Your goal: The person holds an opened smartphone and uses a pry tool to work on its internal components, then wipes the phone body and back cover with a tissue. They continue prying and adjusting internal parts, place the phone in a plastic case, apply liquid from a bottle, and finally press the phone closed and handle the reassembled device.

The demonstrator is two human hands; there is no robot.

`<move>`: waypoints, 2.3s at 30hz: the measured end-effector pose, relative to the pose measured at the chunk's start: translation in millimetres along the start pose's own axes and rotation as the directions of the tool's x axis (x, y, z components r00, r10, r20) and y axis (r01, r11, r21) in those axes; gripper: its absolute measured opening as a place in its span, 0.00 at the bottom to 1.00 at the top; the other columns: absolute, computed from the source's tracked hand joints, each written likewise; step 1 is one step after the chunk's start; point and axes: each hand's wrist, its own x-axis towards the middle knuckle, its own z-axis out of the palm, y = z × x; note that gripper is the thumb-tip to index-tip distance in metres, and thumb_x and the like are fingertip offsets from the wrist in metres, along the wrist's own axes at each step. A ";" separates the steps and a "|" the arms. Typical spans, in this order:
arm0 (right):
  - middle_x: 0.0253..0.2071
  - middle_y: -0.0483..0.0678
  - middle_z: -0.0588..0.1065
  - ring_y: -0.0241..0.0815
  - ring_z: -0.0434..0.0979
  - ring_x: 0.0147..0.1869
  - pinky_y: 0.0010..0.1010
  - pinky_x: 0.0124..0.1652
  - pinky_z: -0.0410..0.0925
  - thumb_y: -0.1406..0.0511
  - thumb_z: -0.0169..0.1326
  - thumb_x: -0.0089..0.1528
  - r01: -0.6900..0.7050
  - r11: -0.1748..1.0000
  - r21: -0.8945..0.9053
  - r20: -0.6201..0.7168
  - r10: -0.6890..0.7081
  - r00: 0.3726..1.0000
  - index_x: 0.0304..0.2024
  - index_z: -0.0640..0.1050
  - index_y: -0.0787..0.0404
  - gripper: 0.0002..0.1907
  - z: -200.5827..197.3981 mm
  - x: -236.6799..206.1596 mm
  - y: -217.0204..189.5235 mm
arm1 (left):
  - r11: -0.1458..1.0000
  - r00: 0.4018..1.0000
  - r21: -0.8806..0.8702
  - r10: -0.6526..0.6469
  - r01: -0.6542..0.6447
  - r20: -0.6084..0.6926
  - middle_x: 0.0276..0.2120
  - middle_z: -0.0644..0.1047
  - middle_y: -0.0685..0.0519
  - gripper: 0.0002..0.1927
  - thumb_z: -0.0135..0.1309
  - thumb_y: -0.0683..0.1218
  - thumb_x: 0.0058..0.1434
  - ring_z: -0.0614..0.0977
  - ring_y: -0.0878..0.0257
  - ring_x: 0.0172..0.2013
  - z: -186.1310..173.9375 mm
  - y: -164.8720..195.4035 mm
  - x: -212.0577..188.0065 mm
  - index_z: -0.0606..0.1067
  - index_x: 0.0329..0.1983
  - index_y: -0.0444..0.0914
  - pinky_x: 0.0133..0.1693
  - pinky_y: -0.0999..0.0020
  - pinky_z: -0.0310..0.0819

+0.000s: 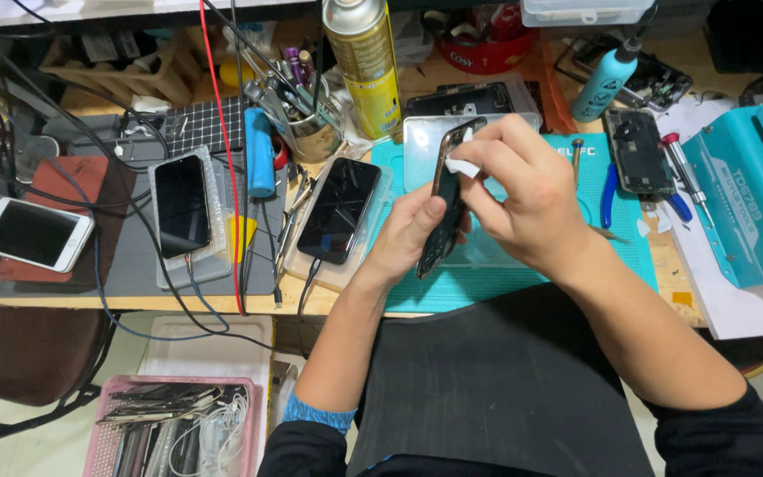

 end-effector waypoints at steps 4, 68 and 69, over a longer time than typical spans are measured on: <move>0.43 0.52 0.73 0.48 0.77 0.43 0.34 0.41 0.71 0.75 0.60 0.65 0.029 0.997 -0.078 -0.017 -0.031 0.999 0.47 0.78 0.65 0.09 3.1 1.6 4.0 | 0.997 1.000 0.074 0.002 -0.002 -0.012 0.37 0.78 0.52 0.35 0.49 0.71 0.69 0.80 0.66 0.38 -1.4 0.7 1.4 0.73 0.54 0.34 0.42 0.72 0.77; 0.37 0.51 0.71 0.48 0.76 0.38 0.36 0.38 0.69 0.73 0.56 0.64 -0.061 0.995 0.078 -0.123 0.071 0.990 0.48 0.76 0.63 0.09 -18.3 -17.8 39.2 | 0.976 0.996 0.209 -0.036 0.053 -0.084 0.36 0.80 0.50 0.36 0.48 0.70 0.68 0.83 0.66 0.35 23.3 -2.9 26.9 0.74 0.49 0.31 0.39 0.73 0.80; 0.38 0.52 0.71 0.49 0.76 0.39 0.36 0.38 0.69 0.73 0.56 0.65 -0.051 0.996 0.068 -0.128 0.059 0.990 0.48 0.76 0.63 0.08 -19.0 -16.7 41.4 | 0.981 0.996 0.188 -0.041 0.054 -0.076 0.36 0.80 0.50 0.36 0.48 0.70 0.68 0.83 0.65 0.35 23.6 -3.4 27.2 0.74 0.49 0.31 0.39 0.73 0.81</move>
